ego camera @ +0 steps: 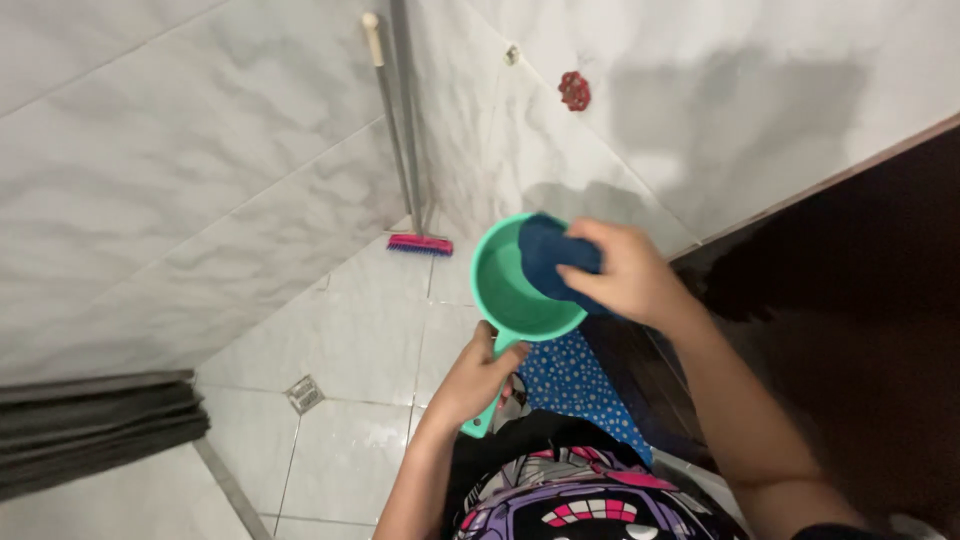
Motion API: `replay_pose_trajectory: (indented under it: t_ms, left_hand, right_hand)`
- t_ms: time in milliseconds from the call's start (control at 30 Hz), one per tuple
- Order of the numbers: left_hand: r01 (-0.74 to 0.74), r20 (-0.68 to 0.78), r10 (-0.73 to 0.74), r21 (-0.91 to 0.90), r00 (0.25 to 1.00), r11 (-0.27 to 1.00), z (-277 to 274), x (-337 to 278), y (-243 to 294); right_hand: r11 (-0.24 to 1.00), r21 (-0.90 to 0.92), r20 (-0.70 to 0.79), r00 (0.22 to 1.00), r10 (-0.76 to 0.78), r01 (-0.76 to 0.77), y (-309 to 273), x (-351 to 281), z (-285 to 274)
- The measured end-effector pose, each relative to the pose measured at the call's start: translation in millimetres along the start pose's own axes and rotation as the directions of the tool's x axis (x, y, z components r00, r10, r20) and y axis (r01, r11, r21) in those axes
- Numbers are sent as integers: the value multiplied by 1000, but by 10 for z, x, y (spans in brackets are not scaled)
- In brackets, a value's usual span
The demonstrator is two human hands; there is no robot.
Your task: The person pours liquid soap into a green plastic bowl, then wets and wrings out a blue cloth in the sink. They proceed to splash water from the bowl onto the tiled walls of the shower area and wipe the surfaces with the cloth.
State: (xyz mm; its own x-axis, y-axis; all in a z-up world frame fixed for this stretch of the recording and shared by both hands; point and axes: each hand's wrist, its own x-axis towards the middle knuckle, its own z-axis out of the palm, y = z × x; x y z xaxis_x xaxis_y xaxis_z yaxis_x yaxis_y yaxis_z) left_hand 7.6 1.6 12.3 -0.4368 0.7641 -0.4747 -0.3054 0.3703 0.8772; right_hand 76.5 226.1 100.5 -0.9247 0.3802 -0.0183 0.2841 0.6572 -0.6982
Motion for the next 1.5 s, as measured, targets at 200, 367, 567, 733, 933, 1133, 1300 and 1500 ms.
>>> replay_pose_trajectory:
  t_ms: [200, 367, 567, 733, 933, 1133, 1300, 1500]
  left_hand:
    - [6, -78, -1, 65, 997, 998, 87, -194, -58]
    - [18, -132, -24, -40, 991, 999, 122, -329, -126]
    - [28, -197, -50, -113, 979, 993, 177, -363, -211]
    - [46, -208, -70, -116, 976, 992, 214, -350, -280]
    - [76, -220, -99, -112, 971, 991, 237, -448, -90]
    - [92, -267, -132, -157, 955, 983, 207, -519, 50]
    - [66, -303, -150, -271, 941, 960, 180, -483, -69]
    - [62, -355, -161, -272, 921, 960, 90, -456, -92]
  right_hand:
    - [890, -417, 336, 941, -39, 185, 164, 343, 489]
    - [911, -365, 306, 949, -79, 193, 162, 300, 457]
    - [924, -277, 152, 961, -231, 265, -105, 140, 81]
    - [952, -224, 133, 975, -180, 207, -207, 161, -58]
    - [961, -214, 170, 975, -142, 177, -148, 223, 18]
    - [991, -80, 192, 978, -86, 103, -163, 332, 11]
    - [996, 82, 175, 983, -55, 41, -168, 352, 62]
    - [917, 397, 121, 993, -16, -34, -127, 414, 218]
